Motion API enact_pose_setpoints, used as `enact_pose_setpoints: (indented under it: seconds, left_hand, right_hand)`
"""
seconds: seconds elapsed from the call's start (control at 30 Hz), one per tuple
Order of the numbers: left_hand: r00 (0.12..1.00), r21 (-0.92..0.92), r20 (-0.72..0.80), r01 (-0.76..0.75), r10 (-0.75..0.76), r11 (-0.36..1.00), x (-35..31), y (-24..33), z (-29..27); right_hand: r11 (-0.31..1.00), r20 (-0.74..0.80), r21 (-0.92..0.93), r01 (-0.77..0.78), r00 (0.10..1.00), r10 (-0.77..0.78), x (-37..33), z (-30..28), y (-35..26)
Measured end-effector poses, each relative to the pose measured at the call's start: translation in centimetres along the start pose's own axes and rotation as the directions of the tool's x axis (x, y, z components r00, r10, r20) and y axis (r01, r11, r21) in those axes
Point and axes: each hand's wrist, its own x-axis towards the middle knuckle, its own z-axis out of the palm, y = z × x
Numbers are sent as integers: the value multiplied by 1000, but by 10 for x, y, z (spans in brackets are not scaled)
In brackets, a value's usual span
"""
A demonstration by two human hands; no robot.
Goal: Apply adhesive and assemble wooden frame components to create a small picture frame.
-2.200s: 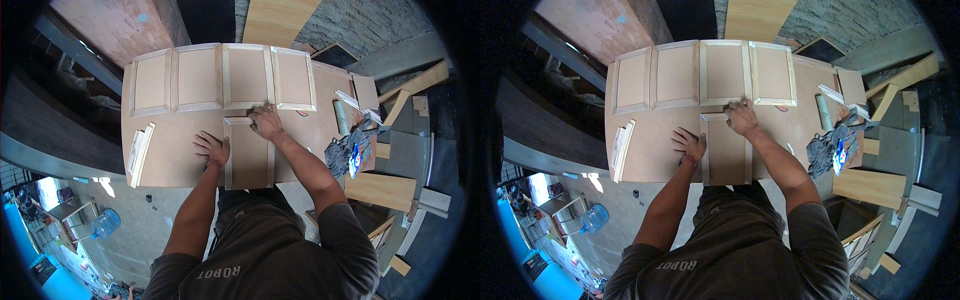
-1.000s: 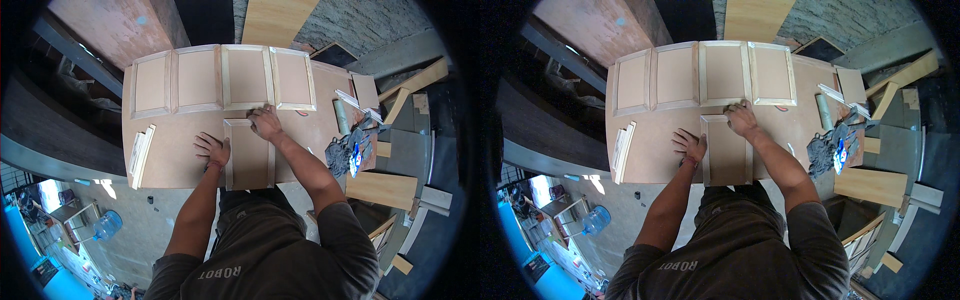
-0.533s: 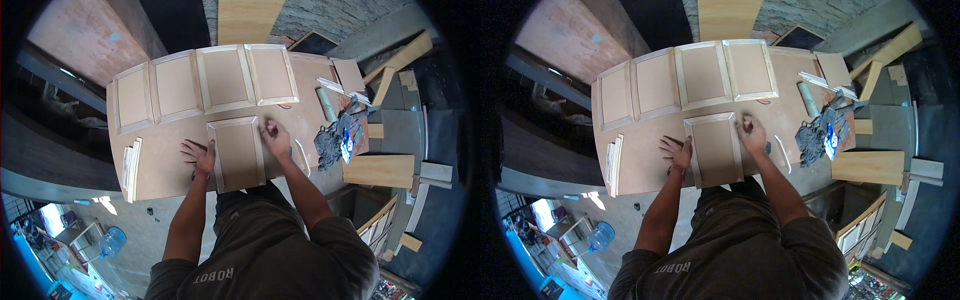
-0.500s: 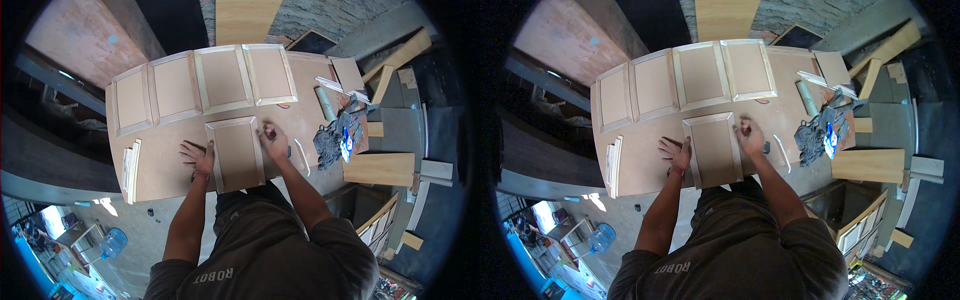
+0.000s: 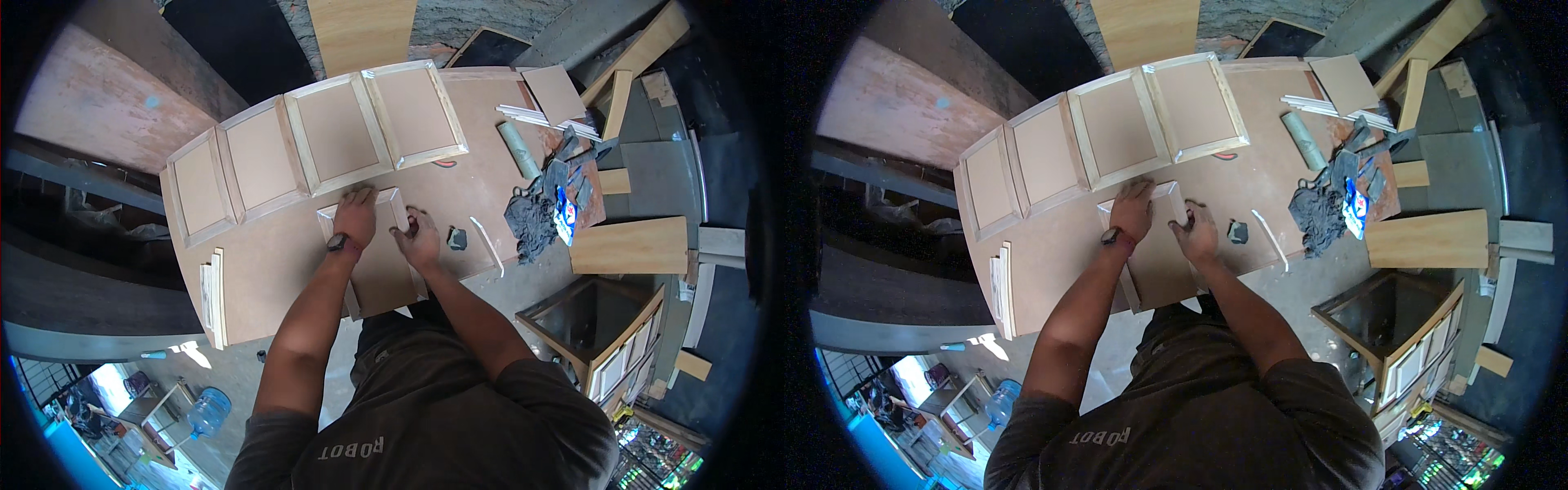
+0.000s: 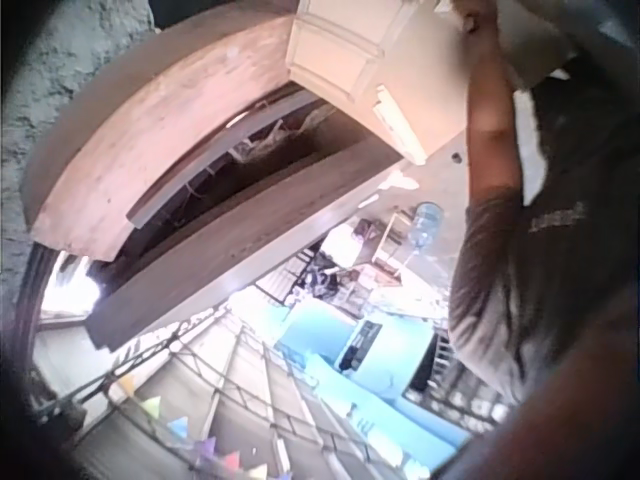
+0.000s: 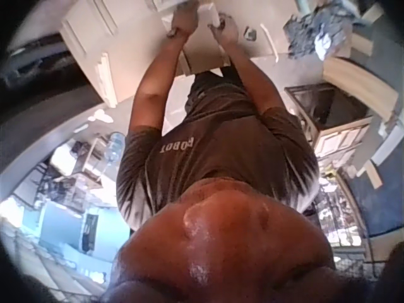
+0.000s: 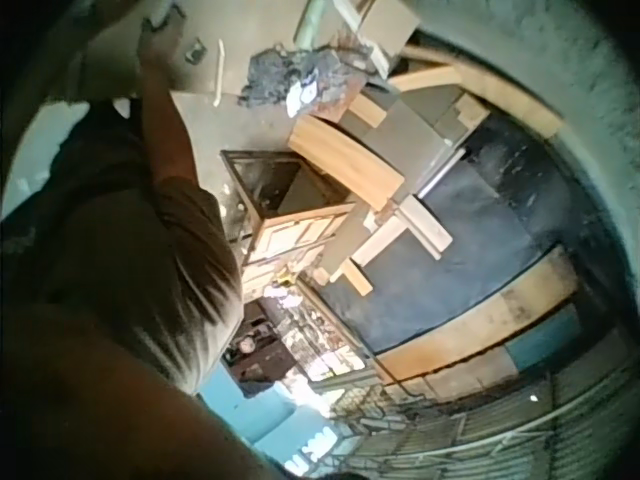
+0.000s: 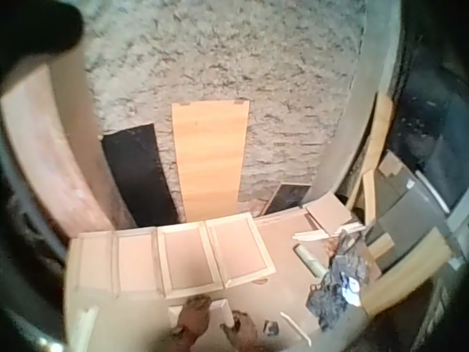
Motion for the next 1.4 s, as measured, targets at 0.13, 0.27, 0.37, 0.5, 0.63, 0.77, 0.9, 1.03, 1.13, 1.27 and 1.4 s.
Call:
enact_pose_setpoints:
  seconds: [0.13, 0.27, 0.37, 0.5, 0.63, 0.77, 0.9, 1.03, 1.13, 1.27, 1.4]
  left_hand:
    - [999, 67, 34, -27, 25, 997, 5, -7, 15]
    - [996, 114, 83, 13, -22, 993, 8, -5, 19]
    - [994, 95, 103, 23, -33, 995, 9, -5, 19]
    - [997, 62, 73, 34, -38, 998, 9, -7, 20]
    - [996, 18, 69, 49, -50, 999, 10, -6, 21]
    - [998, 9, 48, 43, -43, 999, 9, -9, 22]
    - [997, -13, 54, 48, -47, 999, 10, -7, 20]
    - [997, -2, 59, 40, -40, 999, 11, -6, 18]
    - [998, -19, 54, 44, -43, 999, 12, -5, 19]
    - [999, -15, 43, 34, -33, 999, 10, -7, 20]
    - [999, -10, 35, 28, -28, 1000, 8, -5, 19]
  right_hand:
    - [1000, 27, 25, 12, 1000, -12, 0, -4, 1]
    - [1000, 43, 5, -22, 999, 22, -1, -7, -2]
    - [999, 85, -42, 3, 996, 0, 3, -10, -2]
    - [1000, 88, 10, -28, 996, 27, 2, -10, -7]
    - [997, 41, -34, 62, 997, -61, 3, -8, 0]
    - [999, 67, -26, 20, 998, -19, 1, -7, -2]
    - [1000, 73, 4, -3, 997, 3, 1, -8, 0]
    - [1000, 67, 4, 19, 998, -19, 2, -7, 2]
    - [1000, 89, -12, -8, 996, 9, 2, -8, 2]
    - [996, 82, -47, 69, 994, -65, 3, -8, 3]
    - [999, 87, -19, 44, 995, -42, 1, -8, 5]
